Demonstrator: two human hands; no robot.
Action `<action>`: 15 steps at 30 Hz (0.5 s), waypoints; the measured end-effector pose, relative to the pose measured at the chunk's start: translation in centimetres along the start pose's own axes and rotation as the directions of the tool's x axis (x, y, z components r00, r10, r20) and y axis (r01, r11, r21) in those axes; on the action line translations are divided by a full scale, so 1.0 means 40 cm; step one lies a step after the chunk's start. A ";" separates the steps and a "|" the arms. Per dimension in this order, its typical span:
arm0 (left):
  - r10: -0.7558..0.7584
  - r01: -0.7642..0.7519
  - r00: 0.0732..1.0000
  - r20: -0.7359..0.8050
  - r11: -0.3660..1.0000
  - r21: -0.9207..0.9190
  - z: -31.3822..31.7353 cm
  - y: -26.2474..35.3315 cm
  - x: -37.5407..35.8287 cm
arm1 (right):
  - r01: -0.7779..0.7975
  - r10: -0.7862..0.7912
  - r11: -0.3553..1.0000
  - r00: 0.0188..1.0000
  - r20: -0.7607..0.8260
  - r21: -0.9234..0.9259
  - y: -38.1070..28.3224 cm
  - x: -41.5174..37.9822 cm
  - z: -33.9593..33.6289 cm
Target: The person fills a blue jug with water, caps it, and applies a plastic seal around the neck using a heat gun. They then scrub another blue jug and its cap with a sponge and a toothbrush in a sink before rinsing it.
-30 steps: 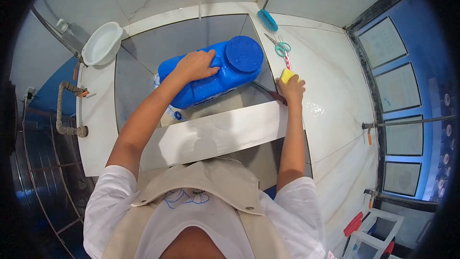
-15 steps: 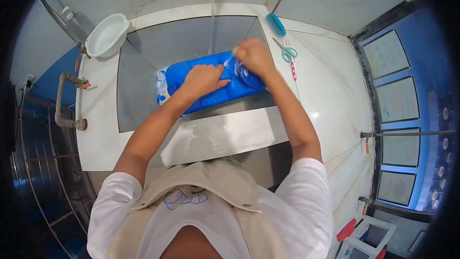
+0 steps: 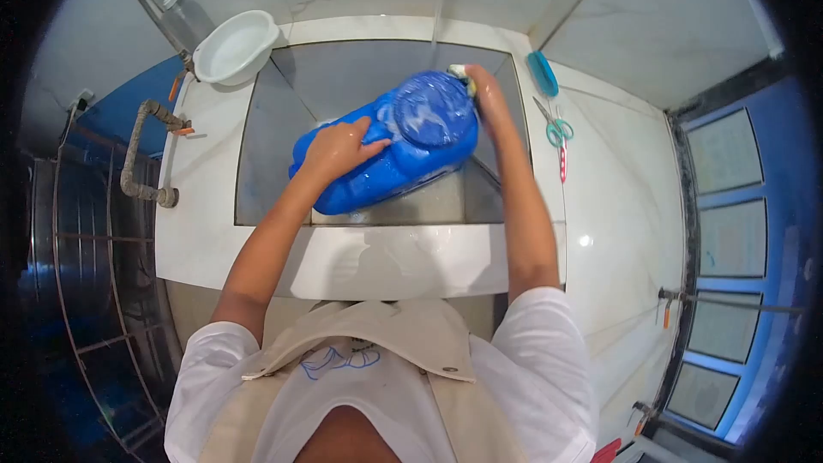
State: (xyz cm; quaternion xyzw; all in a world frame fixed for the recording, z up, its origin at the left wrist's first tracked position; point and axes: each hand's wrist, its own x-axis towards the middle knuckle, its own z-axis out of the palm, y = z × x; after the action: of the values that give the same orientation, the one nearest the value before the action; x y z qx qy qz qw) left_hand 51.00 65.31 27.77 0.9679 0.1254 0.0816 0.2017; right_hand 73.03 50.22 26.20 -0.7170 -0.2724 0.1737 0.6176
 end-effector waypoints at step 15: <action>-0.624 0.553 0.737 -0.259 0.778 -0.299 0.036 -0.163 0.016 | 0.810 -0.538 0.567 0.502 0.678 -0.149 0.036 -0.132 0.405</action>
State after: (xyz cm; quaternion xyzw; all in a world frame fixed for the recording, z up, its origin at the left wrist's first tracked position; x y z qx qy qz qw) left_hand 50.54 70.74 23.84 0.8222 0.4506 0.1932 0.2891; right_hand 59.63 59.74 21.47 -0.5807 -0.7385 0.0435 0.3398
